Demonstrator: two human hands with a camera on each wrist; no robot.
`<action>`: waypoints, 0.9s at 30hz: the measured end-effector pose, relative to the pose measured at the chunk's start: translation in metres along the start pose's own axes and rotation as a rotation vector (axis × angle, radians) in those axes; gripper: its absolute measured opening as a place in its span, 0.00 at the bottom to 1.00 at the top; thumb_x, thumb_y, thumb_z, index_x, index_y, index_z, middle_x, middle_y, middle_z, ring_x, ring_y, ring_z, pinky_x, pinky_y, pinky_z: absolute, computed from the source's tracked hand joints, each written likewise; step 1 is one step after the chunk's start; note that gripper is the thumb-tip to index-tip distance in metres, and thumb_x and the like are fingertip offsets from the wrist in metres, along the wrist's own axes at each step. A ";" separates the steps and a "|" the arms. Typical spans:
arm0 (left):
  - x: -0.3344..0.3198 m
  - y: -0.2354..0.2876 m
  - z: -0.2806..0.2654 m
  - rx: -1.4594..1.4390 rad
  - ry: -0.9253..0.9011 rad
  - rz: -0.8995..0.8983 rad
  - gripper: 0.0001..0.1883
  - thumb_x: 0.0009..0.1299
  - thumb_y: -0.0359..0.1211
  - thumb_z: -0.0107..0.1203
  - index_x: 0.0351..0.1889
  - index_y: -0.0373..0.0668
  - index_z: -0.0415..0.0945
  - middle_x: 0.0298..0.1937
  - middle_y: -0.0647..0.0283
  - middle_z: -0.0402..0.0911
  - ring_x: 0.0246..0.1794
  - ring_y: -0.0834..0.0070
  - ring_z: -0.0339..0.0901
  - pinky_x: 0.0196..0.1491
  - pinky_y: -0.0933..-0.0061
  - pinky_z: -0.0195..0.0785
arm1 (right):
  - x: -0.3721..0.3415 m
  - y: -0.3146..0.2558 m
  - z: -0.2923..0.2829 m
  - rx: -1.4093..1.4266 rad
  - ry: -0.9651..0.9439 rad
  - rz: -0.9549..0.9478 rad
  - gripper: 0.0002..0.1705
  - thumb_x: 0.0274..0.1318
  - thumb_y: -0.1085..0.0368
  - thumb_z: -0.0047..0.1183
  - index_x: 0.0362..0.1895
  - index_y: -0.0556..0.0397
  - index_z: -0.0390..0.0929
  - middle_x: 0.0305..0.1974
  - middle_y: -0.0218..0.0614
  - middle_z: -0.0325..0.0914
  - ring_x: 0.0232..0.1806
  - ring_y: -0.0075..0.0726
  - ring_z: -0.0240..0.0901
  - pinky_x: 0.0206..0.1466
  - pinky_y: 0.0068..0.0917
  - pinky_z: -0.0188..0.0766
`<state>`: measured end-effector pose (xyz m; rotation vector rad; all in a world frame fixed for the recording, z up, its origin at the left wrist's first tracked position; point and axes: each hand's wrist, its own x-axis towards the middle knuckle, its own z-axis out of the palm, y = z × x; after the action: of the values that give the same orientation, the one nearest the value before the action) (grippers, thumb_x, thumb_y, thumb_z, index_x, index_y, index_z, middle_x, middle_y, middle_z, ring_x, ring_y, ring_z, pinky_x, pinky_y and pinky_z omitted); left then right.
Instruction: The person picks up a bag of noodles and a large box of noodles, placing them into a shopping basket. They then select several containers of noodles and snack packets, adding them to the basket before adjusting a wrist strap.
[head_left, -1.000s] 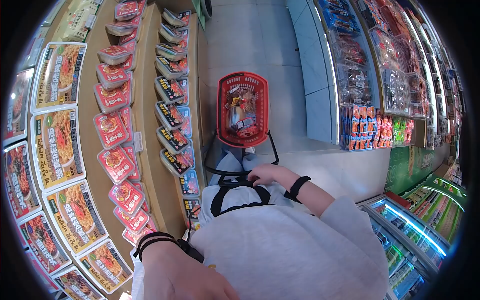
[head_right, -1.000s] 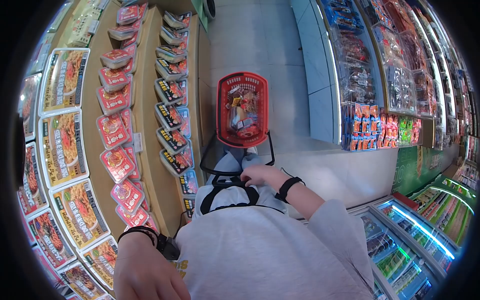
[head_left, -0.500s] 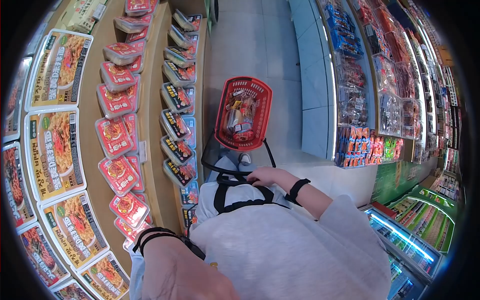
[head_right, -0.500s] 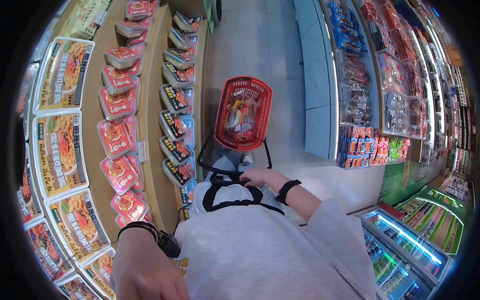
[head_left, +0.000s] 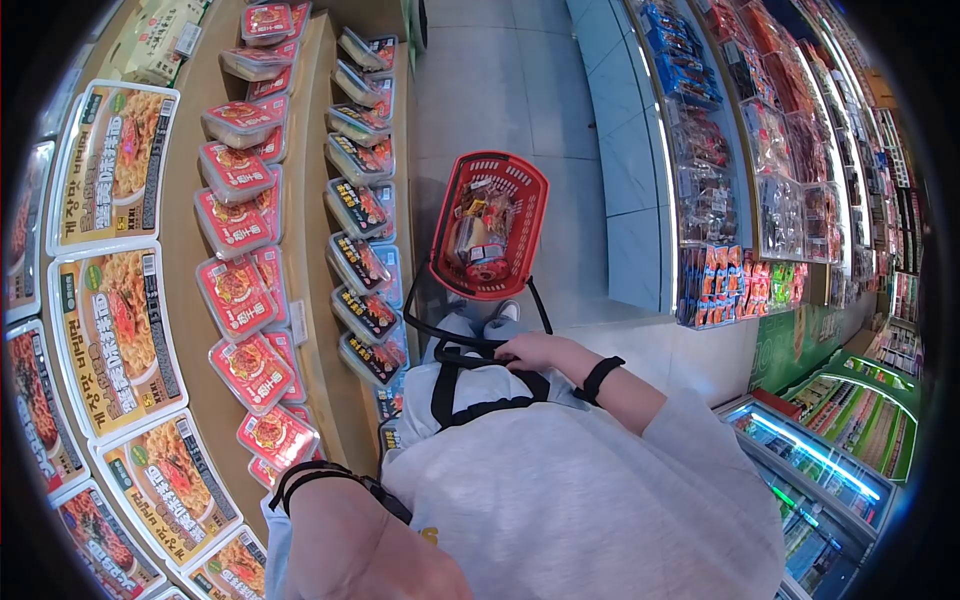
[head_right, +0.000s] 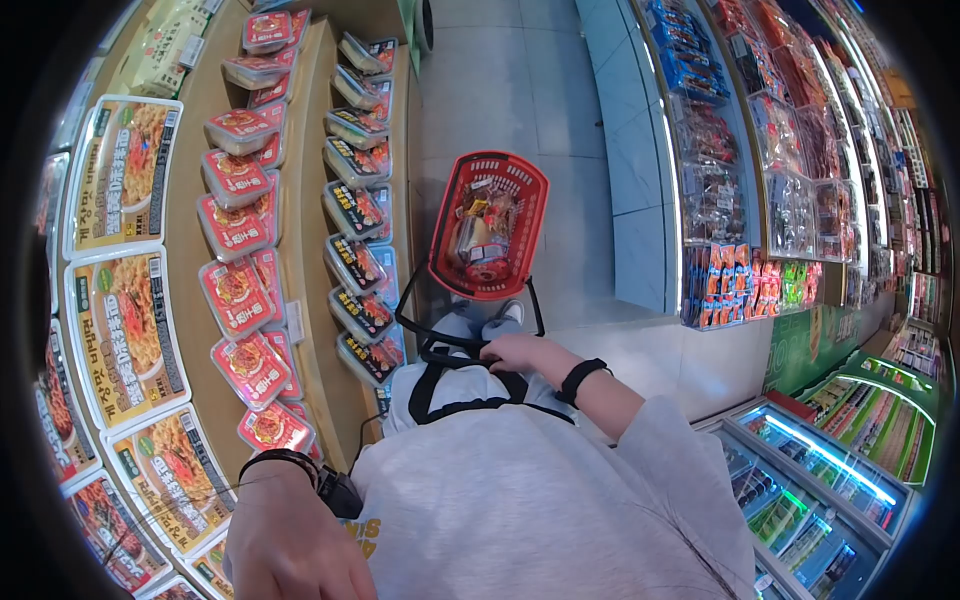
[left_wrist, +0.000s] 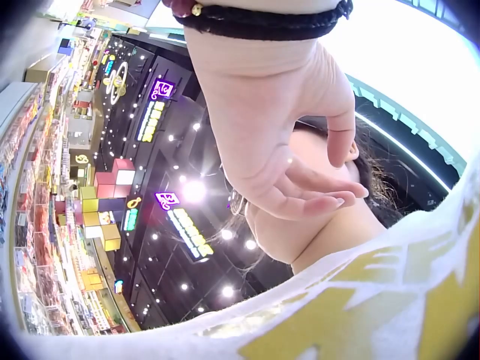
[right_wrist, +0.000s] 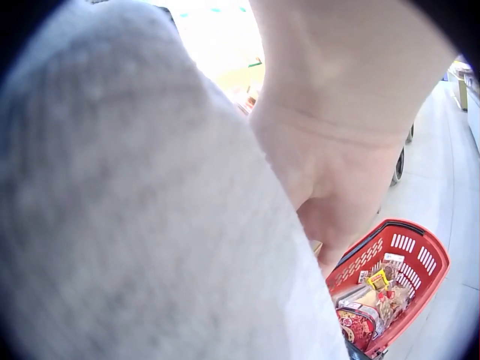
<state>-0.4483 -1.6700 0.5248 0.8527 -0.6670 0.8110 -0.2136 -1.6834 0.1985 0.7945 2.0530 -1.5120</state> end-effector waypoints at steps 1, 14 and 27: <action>-0.002 0.001 0.002 -0.001 0.007 0.001 0.18 0.71 0.38 0.33 0.47 0.40 0.70 0.31 0.58 0.73 0.27 0.68 0.71 0.23 0.73 0.61 | 0.000 0.001 0.001 0.001 -0.002 0.001 0.15 0.47 0.60 0.51 0.41 0.49 0.72 0.36 0.37 0.76 0.40 0.43 0.71 0.40 0.36 0.66; -0.024 0.002 0.026 0.035 0.023 0.181 0.17 0.71 0.36 0.32 0.47 0.40 0.70 0.33 0.57 0.73 0.30 0.66 0.71 0.25 0.72 0.63 | -0.004 -0.002 -0.008 -0.014 0.016 0.046 0.17 0.48 0.63 0.50 0.44 0.52 0.70 0.37 0.41 0.75 0.40 0.46 0.71 0.41 0.36 0.66; -0.013 0.011 0.018 0.296 -0.016 0.202 0.17 0.70 0.34 0.32 0.47 0.36 0.69 0.29 0.56 0.72 0.29 0.63 0.69 0.26 0.71 0.63 | 0.002 0.012 -0.023 -0.003 -0.037 -0.012 0.16 0.47 0.64 0.49 0.43 0.53 0.70 0.35 0.42 0.75 0.38 0.46 0.71 0.40 0.36 0.66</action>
<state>-0.4671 -1.6850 0.5279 1.0706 -0.6634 1.1044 -0.2076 -1.6586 0.1955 0.7484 2.0366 -1.5186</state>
